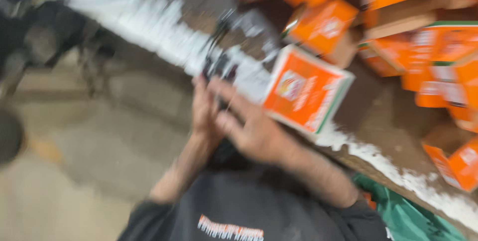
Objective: The person handles a magneto coil assembly at a workbench, arranges its wires, wraps it in a plastic sleeve, and places it into an orange spare-parts box, repeating the packing cycle with additional coil assemblies and boxes on the bench.
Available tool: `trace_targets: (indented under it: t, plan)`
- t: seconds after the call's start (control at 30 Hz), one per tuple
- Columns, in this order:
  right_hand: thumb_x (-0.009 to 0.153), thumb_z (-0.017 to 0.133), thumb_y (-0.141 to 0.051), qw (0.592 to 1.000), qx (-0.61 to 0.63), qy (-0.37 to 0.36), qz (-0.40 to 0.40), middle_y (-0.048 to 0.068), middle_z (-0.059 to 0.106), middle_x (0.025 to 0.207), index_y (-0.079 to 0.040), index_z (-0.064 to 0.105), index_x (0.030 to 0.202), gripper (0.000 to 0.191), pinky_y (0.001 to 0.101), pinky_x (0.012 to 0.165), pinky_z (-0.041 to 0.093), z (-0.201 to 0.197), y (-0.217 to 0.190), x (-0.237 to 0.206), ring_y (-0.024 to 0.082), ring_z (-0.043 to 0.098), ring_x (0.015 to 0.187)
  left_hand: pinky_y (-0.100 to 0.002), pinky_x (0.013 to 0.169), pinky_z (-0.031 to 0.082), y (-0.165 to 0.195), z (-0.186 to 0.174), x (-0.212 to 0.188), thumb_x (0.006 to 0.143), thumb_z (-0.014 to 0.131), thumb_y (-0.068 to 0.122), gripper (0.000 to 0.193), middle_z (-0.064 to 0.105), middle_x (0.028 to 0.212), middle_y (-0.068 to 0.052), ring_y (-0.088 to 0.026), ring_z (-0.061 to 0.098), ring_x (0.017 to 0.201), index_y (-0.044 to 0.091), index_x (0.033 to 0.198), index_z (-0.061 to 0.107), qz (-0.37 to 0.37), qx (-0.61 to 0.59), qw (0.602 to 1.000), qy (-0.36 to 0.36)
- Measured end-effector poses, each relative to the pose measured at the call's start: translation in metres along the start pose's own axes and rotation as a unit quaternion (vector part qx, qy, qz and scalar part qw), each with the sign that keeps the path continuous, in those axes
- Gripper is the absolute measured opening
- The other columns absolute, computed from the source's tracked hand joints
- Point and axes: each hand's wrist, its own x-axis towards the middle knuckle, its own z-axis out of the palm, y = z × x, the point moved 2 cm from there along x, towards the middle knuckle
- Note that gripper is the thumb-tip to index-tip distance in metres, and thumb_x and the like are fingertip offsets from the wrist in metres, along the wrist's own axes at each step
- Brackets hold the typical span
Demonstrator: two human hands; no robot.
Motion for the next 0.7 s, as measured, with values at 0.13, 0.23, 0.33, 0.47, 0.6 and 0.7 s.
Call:
trace_targets:
  t: [0.13,0.23,0.33,0.47,0.6,0.7]
  plan:
    - [0.100,0.064,-0.009,0.997,0.064,-0.036,0.020,0.009,0.068,0.119,-0.005,0.043,0.158,0.061,0.0334,0.103,0.055,-0.016,-0.020,-0.039,0.018,0.069,0.112,-0.040,0.088,0.058,-0.003,0.015,-0.020,0.108,0.028,0.057,0.063,0.070,0.118,-0.007,-0.024,0.067,0.103,0.009,0.137,0.056,-0.054,0.010,0.996,0.075]
    - [0.095,0.074,-0.011,0.989,0.060,-0.128,0.029,0.005,0.062,0.105,-0.004,0.030,0.160,0.079,0.0308,0.092,0.052,-0.037,-0.017,-0.067,0.017,0.063,0.098,-0.044,0.091,0.056,0.001,0.048,-0.044,0.116,0.033,0.057,0.069,0.067,0.128,-0.021,-0.034,0.066,0.110,-0.002,0.145,0.051,-0.135,-0.088,0.972,-0.169]
    - [0.105,0.063,-0.027,0.968,0.228,0.108,-0.011,0.009,0.059,0.116,-0.002,0.054,0.133,0.038,0.0341,0.099,0.052,-0.068,0.008,-0.069,0.020,0.059,0.105,-0.049,0.098,0.053,0.005,0.076,-0.060,0.110,0.040,0.050,0.059,0.062,0.133,-0.020,-0.033,0.063,0.119,0.004,0.147,0.045,-0.109,-0.005,0.987,-0.116]
    - [0.105,0.045,-0.043,0.885,0.394,0.223,0.106,0.009,0.058,0.137,-0.008,0.033,0.155,0.063,0.0334,0.091,0.051,-0.095,0.056,-0.058,0.017,0.060,0.108,-0.054,0.100,0.054,-0.002,0.111,-0.084,0.105,0.048,0.045,0.060,0.058,0.136,-0.019,-0.033,0.061,0.122,0.010,0.152,0.037,-0.133,0.080,0.978,-0.141]
    - [0.103,0.042,-0.047,0.782,0.598,0.129,0.117,0.016,0.060,0.129,-0.007,0.032,0.154,0.065,0.0350,0.093,0.057,-0.082,0.067,-0.072,0.022,0.064,0.107,-0.052,0.102,0.054,-0.017,0.139,-0.093,0.101,0.053,0.044,0.069,0.056,0.141,-0.013,-0.027,0.060,0.125,0.008,0.156,0.032,-0.213,0.066,0.951,-0.212]
    - [0.110,0.045,-0.039,0.754,0.638,0.134,0.073,0.017,0.060,0.127,-0.004,0.033,0.157,0.060,0.0360,0.089,0.059,-0.084,0.068,-0.088,0.023,0.066,0.105,-0.048,0.103,0.055,-0.024,0.152,-0.091,0.104,0.055,0.045,0.072,0.058,0.138,-0.016,-0.026,0.062,0.124,0.002,0.157,0.033,-0.230,0.077,0.939,-0.242]
